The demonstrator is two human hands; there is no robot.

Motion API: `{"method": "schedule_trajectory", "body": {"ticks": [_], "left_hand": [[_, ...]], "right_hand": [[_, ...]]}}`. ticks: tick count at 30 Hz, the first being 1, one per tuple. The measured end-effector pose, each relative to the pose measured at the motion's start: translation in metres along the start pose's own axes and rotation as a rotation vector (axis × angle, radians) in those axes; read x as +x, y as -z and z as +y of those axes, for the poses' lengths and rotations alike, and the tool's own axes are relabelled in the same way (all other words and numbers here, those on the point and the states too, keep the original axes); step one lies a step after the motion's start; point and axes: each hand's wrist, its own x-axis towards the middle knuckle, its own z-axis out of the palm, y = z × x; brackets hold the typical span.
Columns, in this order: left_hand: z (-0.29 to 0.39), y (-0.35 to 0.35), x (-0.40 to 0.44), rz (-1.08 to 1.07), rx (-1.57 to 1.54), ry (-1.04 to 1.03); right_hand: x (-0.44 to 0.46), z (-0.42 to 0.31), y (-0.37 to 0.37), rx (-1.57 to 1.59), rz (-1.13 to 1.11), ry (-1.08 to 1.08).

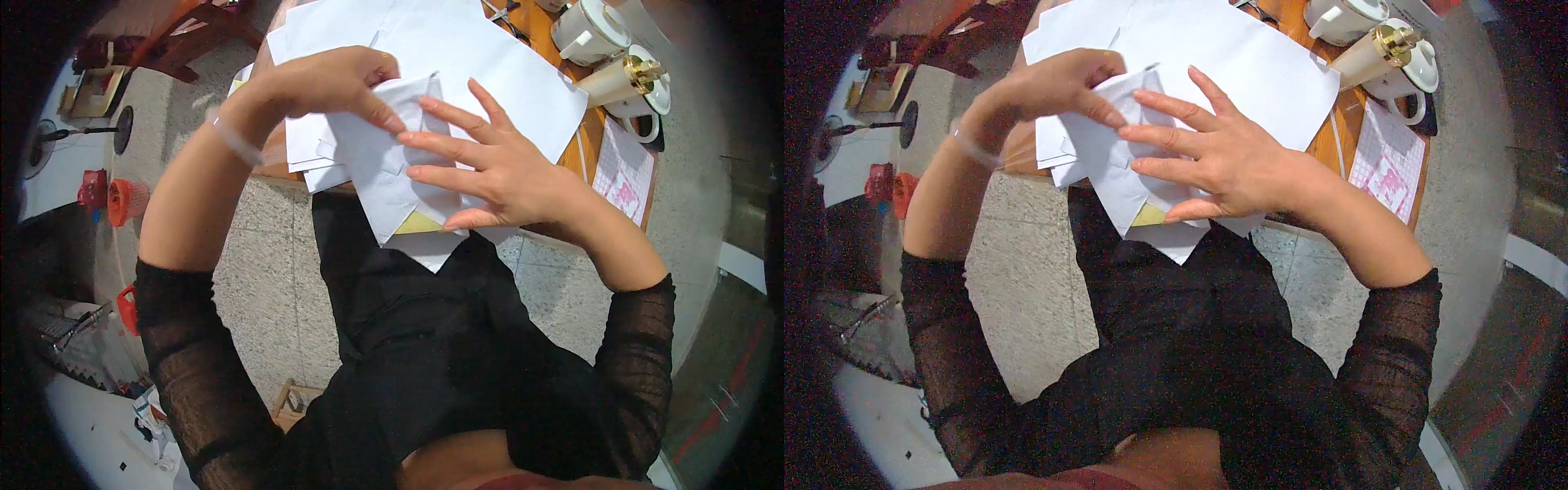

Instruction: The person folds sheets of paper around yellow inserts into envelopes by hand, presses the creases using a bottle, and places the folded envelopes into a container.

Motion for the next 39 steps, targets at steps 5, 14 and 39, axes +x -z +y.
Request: {"method": "schedule_trajectory", "body": {"ticks": [5,14,39], "left_hand": [[-0.008,0.002,-0.075,0.429,-0.529,-0.072],[0.024,-0.129,-0.051,0.970,-1.670,-0.268],[-0.020,-0.184,-0.023,1.078,0.287,-0.351]], "right_hand": [[-0.004,-0.018,0.055,0.119,0.466,-0.111],[0.006,-0.068,-0.009,1.265,0.845,-0.934],[-0.040,-0.041,-0.029,0.354,0.401,-1.108]]}}
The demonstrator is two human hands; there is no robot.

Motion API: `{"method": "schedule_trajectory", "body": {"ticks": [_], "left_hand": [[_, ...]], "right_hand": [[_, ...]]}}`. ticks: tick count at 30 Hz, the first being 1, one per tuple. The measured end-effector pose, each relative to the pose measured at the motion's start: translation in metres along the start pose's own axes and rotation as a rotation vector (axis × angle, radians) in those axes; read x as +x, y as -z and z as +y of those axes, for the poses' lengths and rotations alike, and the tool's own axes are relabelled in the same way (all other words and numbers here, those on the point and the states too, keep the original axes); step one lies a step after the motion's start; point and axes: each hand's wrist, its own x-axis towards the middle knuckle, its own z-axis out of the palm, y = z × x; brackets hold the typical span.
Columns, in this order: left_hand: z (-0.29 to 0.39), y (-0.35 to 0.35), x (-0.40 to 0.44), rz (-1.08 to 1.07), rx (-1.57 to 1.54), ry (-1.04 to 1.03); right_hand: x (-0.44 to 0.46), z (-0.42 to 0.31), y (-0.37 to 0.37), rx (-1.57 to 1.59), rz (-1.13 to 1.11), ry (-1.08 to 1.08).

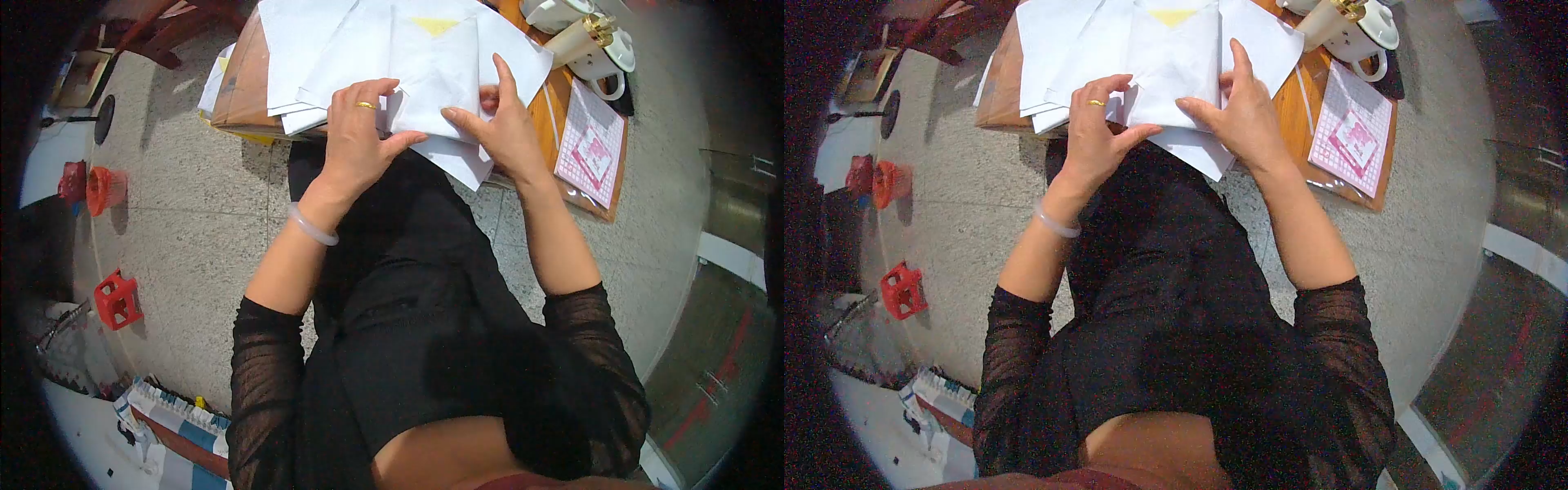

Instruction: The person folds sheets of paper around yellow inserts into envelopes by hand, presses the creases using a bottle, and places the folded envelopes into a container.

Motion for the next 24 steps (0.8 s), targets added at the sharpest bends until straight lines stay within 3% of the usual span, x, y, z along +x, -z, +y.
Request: {"method": "schedule_trajectory", "body": {"ticks": [2,5,8,11,20,24], "left_hand": [[0.000,0.002,0.003,-0.024,0.020,-0.002],[0.002,0.005,0.006,-0.055,0.044,0.014],[0.003,0.004,0.007,-0.076,0.032,0.036],[0.003,0.001,0.006,-0.087,0.009,0.056],[0.002,0.002,0.010,-0.138,-0.002,0.093],[0.001,0.000,0.009,-0.142,0.009,0.060]], "right_hand": [[-0.001,0.019,-0.009,-0.271,0.197,0.249],[-0.006,0.011,-0.008,-0.343,0.283,0.336],[-0.007,0.004,-0.007,-0.086,0.147,0.180],[-0.005,0.004,-0.006,-0.082,0.109,0.187],[-0.006,0.015,0.004,0.348,-0.182,0.053],[-0.013,0.022,0.009,0.215,-0.189,0.200]]}}
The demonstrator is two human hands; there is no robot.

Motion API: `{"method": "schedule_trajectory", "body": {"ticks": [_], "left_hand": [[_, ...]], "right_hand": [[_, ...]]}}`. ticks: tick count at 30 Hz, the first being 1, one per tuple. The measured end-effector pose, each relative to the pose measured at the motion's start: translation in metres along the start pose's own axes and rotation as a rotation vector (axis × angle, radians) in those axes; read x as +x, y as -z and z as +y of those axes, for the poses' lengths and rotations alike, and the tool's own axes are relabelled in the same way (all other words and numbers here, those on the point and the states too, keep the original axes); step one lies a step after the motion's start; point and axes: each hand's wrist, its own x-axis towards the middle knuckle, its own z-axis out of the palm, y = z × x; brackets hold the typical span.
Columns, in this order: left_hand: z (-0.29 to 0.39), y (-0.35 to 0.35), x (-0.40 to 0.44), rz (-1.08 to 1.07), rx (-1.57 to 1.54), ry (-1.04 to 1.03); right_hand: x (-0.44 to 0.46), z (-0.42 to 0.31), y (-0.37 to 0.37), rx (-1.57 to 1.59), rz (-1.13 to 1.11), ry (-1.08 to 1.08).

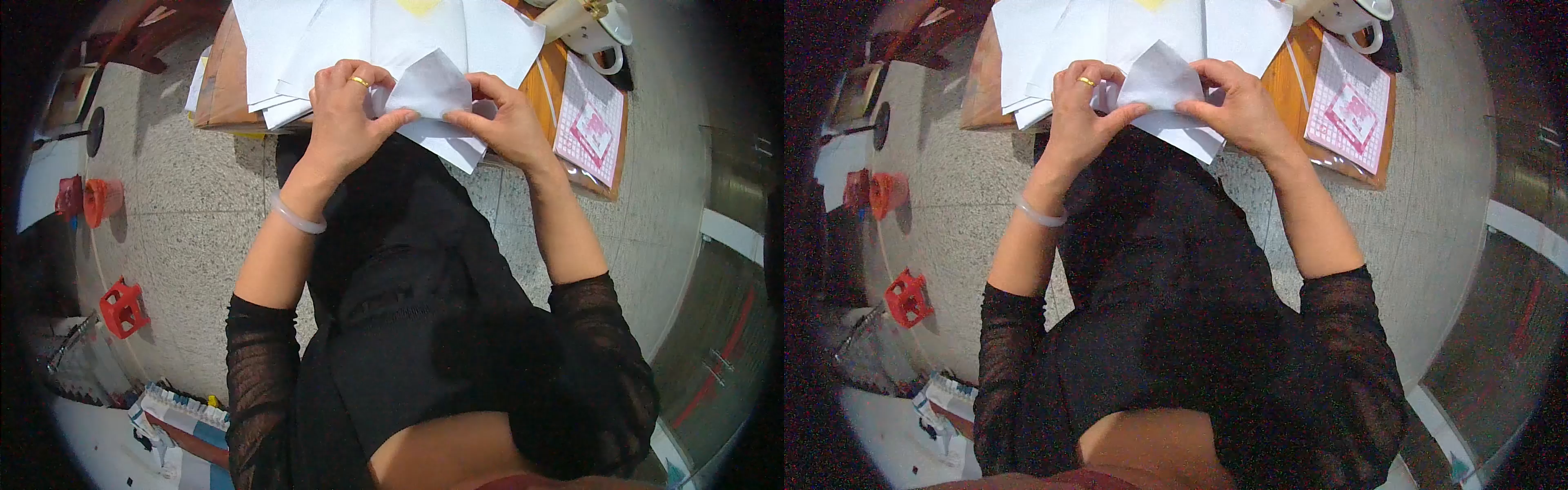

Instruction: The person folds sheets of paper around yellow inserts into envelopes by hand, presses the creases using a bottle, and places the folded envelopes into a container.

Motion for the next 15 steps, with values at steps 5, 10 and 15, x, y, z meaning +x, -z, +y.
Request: {"method": "schedule_trajectory", "body": {"ticks": [5,10,15], "left_hand": [[-0.005,-0.004,0.000,0.013,-0.040,-0.123],[-0.005,0.001,0.008,0.019,-0.023,-0.342],[-0.012,-0.004,0.007,0.053,-0.036,-0.369]], "right_hand": [[-0.001,0.009,0.000,-0.210,0.062,0.376],[0.002,0.010,0.005,-0.232,0.036,0.409],[0.006,0.012,0.006,-0.217,0.047,0.385]]}}
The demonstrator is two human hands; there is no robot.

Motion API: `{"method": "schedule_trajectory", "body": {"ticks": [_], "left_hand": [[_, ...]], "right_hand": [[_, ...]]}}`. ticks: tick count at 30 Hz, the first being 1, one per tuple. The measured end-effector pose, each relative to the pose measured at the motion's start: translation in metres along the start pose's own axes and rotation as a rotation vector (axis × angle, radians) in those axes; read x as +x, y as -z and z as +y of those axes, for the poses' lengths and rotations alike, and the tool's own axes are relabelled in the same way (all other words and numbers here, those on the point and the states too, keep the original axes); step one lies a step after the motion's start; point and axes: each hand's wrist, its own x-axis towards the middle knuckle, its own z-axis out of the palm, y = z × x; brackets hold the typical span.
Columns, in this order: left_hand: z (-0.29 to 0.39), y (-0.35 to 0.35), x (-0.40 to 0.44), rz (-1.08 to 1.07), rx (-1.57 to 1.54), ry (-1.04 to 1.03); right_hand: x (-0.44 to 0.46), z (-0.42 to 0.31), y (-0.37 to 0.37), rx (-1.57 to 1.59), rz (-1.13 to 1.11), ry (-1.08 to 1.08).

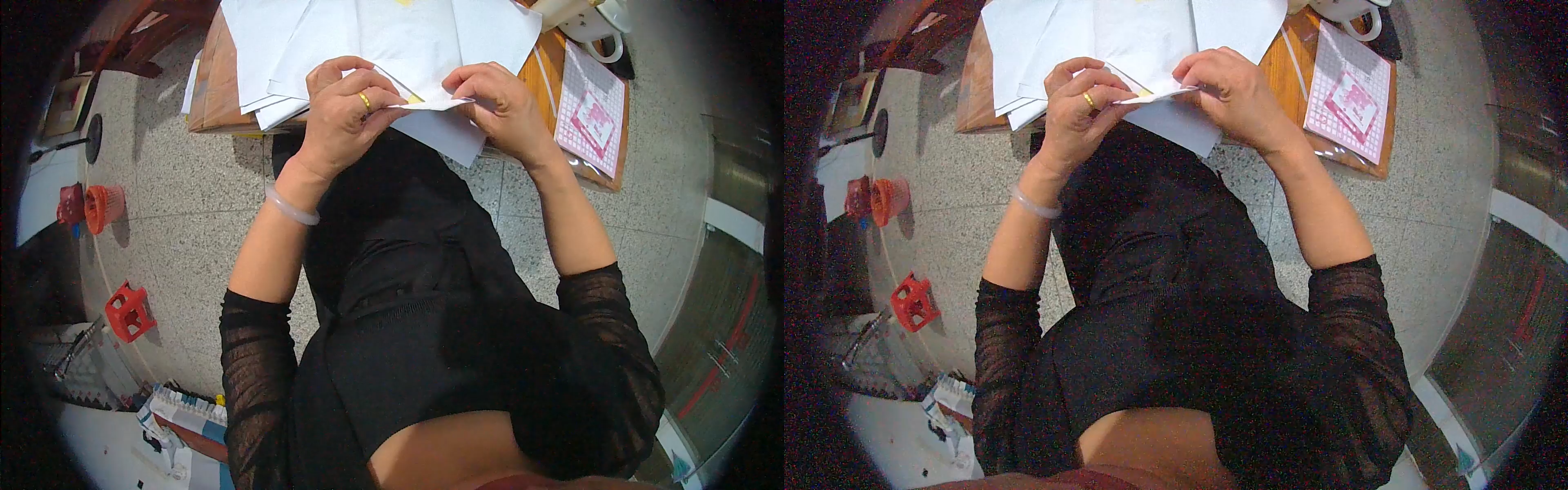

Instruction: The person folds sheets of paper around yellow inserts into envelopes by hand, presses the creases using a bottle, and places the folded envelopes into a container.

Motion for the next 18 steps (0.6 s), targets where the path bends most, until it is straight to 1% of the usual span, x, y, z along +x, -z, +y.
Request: {"method": "schedule_trajectory", "body": {"ticks": [5,10,13,16,18], "left_hand": [[0.000,-0.002,-0.001,-0.010,-0.006,0.042],[0.012,-0.002,0.012,-0.023,0.003,0.041],[0.006,-0.009,0.011,-0.056,0.032,-0.049],[-0.004,-0.022,0.014,0.039,0.051,-0.053],[-0.007,-0.028,0.017,0.058,0.066,-0.029]], "right_hand": [[0.000,-0.002,0.001,0.020,0.000,-0.069],[-0.003,-0.001,0.000,0.033,0.026,-0.072],[-0.002,0.005,-0.001,0.035,0.022,-0.062],[0.005,0.011,0.002,0.044,0.062,-0.075],[0.009,0.014,0.004,0.068,0.068,-0.095]]}}
